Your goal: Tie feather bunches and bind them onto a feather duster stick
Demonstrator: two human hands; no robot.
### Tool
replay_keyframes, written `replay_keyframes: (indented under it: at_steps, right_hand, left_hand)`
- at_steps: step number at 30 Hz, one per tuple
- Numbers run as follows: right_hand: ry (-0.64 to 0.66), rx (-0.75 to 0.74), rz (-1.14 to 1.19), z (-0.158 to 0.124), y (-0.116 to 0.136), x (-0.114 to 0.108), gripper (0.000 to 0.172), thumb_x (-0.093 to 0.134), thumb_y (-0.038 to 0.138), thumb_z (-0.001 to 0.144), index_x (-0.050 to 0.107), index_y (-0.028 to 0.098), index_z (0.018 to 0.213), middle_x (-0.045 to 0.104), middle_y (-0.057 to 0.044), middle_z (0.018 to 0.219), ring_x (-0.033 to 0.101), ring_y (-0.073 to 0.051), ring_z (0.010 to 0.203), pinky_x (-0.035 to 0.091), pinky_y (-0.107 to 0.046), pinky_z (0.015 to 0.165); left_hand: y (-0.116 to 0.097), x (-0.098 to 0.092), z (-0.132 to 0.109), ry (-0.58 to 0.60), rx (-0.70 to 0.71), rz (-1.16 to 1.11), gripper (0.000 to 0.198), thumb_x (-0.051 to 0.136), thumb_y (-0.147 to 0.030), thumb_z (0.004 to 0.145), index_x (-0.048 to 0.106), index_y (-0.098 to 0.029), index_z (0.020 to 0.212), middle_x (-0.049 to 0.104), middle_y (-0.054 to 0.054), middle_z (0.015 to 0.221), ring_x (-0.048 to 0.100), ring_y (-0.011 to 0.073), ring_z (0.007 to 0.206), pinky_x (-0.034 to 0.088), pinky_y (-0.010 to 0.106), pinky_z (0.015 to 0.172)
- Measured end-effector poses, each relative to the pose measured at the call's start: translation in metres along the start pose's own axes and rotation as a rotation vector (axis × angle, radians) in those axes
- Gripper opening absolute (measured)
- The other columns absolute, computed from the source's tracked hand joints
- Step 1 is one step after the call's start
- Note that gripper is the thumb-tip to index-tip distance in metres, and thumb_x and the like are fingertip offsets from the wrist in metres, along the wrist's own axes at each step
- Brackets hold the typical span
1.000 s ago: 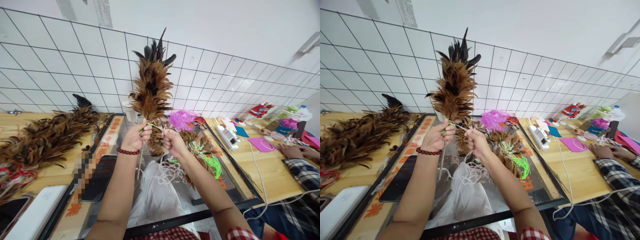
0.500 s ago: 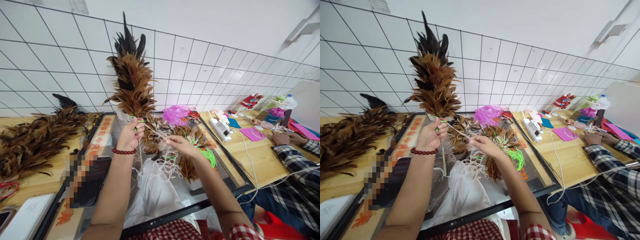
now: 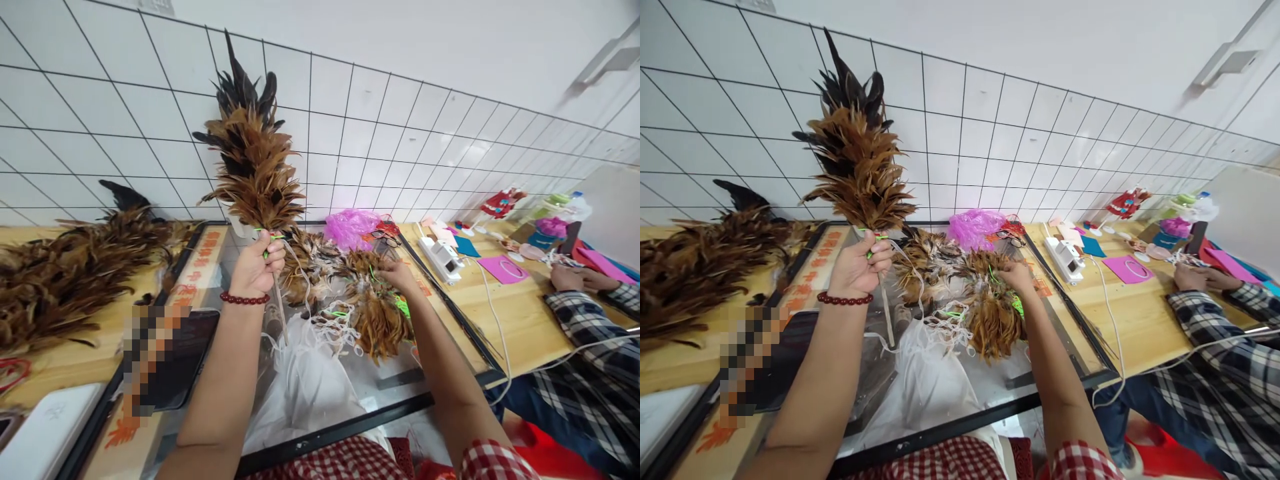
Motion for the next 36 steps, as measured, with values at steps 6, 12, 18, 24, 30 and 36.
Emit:
replay_keyframes:
  at_steps: [6,12,18,24,30,36]
  right_hand:
    - [-0.066,-0.001,0.308,-0.008,0.000,-0.044,0.040,0.070,0.053,0.061,0.068,0.015,0.073,0.058,-0.001,0.058,0.050,-0.013,0.054,0.034,-0.024,0.049]
    - [-0.083,-0.161,0.911,-0.039,0.064,-0.061,0.033,0.073,0.046,0.061,0.066,0.017,0.075,0.062,-0.003,0.065,0.053,-0.013,0.058,0.038,-0.026,0.054]
    - [0.287,-0.363,1.307,-0.059,0.172,-0.016,0.025,0.078,0.035,0.060,0.063,0.018,0.071,0.058,0.003,0.064,0.046,-0.008,0.055,0.037,-0.024,0.056]
    - [0.250,-0.345,1.327,-0.046,0.209,0.024,0.029,0.075,0.041,0.060,0.060,0.019,0.070,0.054,0.004,0.062,0.042,-0.009,0.054,0.036,-0.025,0.054]
    - [-0.027,-0.441,1.031,-0.039,0.205,0.035,0.018,0.066,0.037,0.070,0.058,0.021,0.070,0.055,-0.001,0.075,0.049,-0.015,0.072,0.042,-0.028,0.065]
    - [0.080,-0.425,1.173,-0.049,0.197,0.033,0.024,0.068,0.035,0.069,0.060,0.022,0.088,0.062,-0.003,0.093,0.055,-0.017,0.091,0.045,-0.031,0.085]
  left_hand:
    - [0.005,-0.002,0.003,0.056,0.006,-0.027,0.028,0.036,-0.027,0.096,0.051,-0.012,0.077,0.039,-0.003,0.059,0.033,0.0014,0.039,0.024,0.009,0.034]
    - [0.020,0.000,0.009,0.045,0.002,0.048,0.020,0.050,-0.024,0.091,0.053,-0.011,0.077,0.045,-0.002,0.061,0.037,0.0018,0.043,0.030,0.010,0.037]
    - [0.038,0.001,0.017,-0.007,0.036,0.174,0.013,0.060,-0.020,0.085,0.054,-0.012,0.076,0.058,0.002,0.065,0.055,0.0084,0.052,0.046,0.018,0.046]
    - [0.042,0.005,0.015,-0.075,0.043,0.250,0.007,0.056,-0.010,0.081,0.052,-0.014,0.077,0.054,-0.003,0.057,0.050,0.0069,0.043,0.044,0.018,0.043]
    - [0.047,0.002,0.018,-0.119,0.066,0.347,0.014,0.053,-0.016,0.083,0.043,-0.017,0.073,0.046,-0.006,0.051,0.037,0.0037,0.032,0.025,0.013,0.032]
    - [0.047,0.001,0.020,-0.090,0.103,0.318,0.021,0.053,-0.029,0.087,0.039,-0.019,0.076,0.042,-0.009,0.050,0.025,0.0006,0.031,0.015,0.012,0.035]
Point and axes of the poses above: each hand's wrist, its own z-axis towards the middle knuckle, its own x-axis out of the palm, y = z × x, the point moved 2 cm from there along z, towards the middle knuckle
